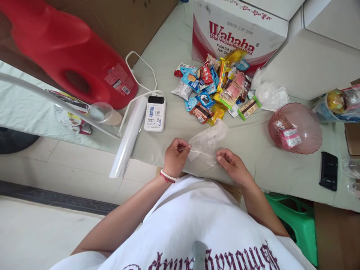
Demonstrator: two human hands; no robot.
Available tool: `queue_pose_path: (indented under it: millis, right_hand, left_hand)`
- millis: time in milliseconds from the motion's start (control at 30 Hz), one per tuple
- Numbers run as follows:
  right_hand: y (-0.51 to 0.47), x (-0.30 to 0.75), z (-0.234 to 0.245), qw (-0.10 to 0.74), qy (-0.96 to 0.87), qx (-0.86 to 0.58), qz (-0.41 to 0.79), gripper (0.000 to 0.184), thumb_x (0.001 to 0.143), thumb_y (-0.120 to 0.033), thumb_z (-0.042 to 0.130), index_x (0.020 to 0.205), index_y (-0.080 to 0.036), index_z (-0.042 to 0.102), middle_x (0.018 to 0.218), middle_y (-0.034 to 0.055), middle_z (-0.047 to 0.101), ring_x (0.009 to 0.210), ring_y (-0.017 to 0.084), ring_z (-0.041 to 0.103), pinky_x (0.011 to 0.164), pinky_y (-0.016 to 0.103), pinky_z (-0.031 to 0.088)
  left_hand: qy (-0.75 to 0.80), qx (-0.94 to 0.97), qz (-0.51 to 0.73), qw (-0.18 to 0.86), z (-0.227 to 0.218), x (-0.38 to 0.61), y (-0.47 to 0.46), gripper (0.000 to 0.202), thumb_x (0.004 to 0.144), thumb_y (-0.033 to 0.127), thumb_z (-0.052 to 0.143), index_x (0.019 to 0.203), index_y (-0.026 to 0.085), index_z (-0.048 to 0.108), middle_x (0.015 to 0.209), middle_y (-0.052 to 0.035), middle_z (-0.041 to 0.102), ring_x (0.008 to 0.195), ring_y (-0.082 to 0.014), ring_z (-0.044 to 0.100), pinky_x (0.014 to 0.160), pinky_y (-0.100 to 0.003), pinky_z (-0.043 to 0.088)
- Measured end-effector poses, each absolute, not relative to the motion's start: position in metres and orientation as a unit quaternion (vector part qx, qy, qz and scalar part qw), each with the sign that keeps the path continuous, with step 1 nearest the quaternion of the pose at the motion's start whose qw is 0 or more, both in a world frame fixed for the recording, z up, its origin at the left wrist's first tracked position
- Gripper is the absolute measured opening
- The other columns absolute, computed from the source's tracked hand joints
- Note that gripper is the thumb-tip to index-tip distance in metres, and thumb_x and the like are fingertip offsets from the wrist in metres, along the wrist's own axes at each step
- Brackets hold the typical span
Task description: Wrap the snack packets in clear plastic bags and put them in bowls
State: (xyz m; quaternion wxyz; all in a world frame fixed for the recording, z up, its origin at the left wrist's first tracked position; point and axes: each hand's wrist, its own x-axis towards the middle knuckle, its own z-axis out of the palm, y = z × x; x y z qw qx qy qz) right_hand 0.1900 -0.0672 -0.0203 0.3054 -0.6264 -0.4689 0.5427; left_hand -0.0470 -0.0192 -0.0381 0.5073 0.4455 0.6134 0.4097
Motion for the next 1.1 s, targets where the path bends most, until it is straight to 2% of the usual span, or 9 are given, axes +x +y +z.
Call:
queue_pose_path:
  millis: [67,133,333,500,600,700,800,900,1100]
  right_hand:
    - [-0.064,0.189,-0.015,0.296,-0.498,-0.652,0.488,0.045,0.083,-0.06,0.071,0.109,-0.024,0.066,0.105,0.0066,0.07,0.094,0.022,0.063,0.08,0.035,0.052]
    - [-0.055,0.185,-0.015,0.302,-0.513,-0.665,0.45,0.044,0.08,-0.058,0.075,0.107,-0.024,0.067,0.11,0.0074,0.07,0.099,0.023,0.063,0.083,0.036,0.052]
    - [-0.029,0.164,-0.029,0.393,-0.396,-0.638,0.53,0.035,0.078,-0.056,0.072,0.086,-0.024,0.061,0.081,-0.0009,0.062,0.065,0.014,0.056,0.058,0.028,0.049]
    - [-0.033,0.156,-0.025,0.413,-0.382,-0.62,0.547,0.031,0.079,-0.05,0.074,0.086,-0.024,0.059,0.073,-0.0039,0.058,0.054,0.011,0.05,0.047,0.025,0.04]
    - [-0.036,0.155,-0.019,0.401,-0.403,-0.613,0.548,0.027,0.081,-0.048,0.073,0.086,-0.024,0.06,0.065,-0.005,0.054,0.052,0.012,0.05,0.048,0.026,0.04]
    - [-0.037,0.157,-0.014,0.378,-0.42,-0.606,0.56,0.028,0.082,-0.049,0.073,0.085,-0.025,0.061,0.06,-0.0057,0.051,0.051,0.012,0.047,0.049,0.026,0.04]
    - [-0.039,0.163,-0.011,0.37,-0.421,-0.61,0.56,0.032,0.081,-0.053,0.074,0.084,-0.025,0.06,0.061,-0.0062,0.05,0.049,0.011,0.043,0.048,0.026,0.036]
    - [-0.044,0.174,-0.013,0.386,-0.4,-0.632,0.539,0.035,0.078,-0.055,0.076,0.084,-0.025,0.059,0.068,-0.0048,0.056,0.049,0.009,0.039,0.046,0.025,0.031]
    - [-0.067,0.21,-0.031,0.395,-0.362,-0.676,0.506,0.035,0.083,-0.056,0.073,0.086,-0.024,0.06,0.073,-0.0022,0.058,0.055,0.011,0.041,0.049,0.026,0.034]
  left_hand:
    - [0.605,0.48,0.399,0.495,-0.035,-0.044,-0.025,0.019,0.08,0.038,0.07,0.081,0.022,0.059,0.075,0.0019,0.061,0.066,-0.0132,0.054,0.063,-0.026,0.044]
    - [0.579,0.512,0.393,0.498,-0.033,-0.041,-0.029,0.019,0.082,0.039,0.069,0.082,0.022,0.06,0.077,0.0011,0.062,0.067,-0.0134,0.055,0.064,-0.027,0.045]
    - [0.569,0.525,0.347,0.529,-0.046,-0.045,-0.039,0.019,0.09,0.041,0.06,0.085,0.022,0.059,0.074,0.0005,0.062,0.067,-0.0155,0.06,0.064,-0.028,0.05]
    - [0.595,0.647,0.382,0.287,-0.043,-0.055,-0.047,0.02,0.092,0.034,0.063,0.105,0.02,0.069,0.116,-0.0123,0.065,0.106,-0.0251,0.063,0.084,-0.037,0.055]
    - [0.545,0.72,0.362,0.232,-0.038,-0.042,-0.039,0.036,0.094,0.04,0.064,0.122,0.019,0.068,0.123,-0.0147,0.067,0.115,-0.0291,0.059,0.101,-0.045,0.05]
    - [0.527,0.745,0.295,0.283,-0.04,-0.021,-0.021,0.038,0.094,0.04,0.064,0.124,0.018,0.069,0.117,-0.0149,0.072,0.109,-0.0302,0.061,0.101,-0.048,0.047]
    - [0.503,0.736,0.286,0.35,-0.042,-0.008,-0.004,0.023,0.097,0.036,0.058,0.101,0.021,0.076,0.096,-0.0099,0.075,0.094,-0.0263,0.063,0.097,-0.046,0.046]
    - [0.493,0.678,0.361,0.409,-0.04,-0.011,0.004,0.025,0.096,0.037,0.056,0.089,0.023,0.075,0.09,-0.007,0.075,0.093,-0.0237,0.063,0.097,-0.042,0.047]
    - [0.555,0.383,0.428,0.602,-0.043,-0.038,0.006,0.025,0.087,0.044,0.06,0.077,0.021,0.062,0.076,-0.0012,0.067,0.063,-0.0144,0.057,0.06,-0.028,0.046]
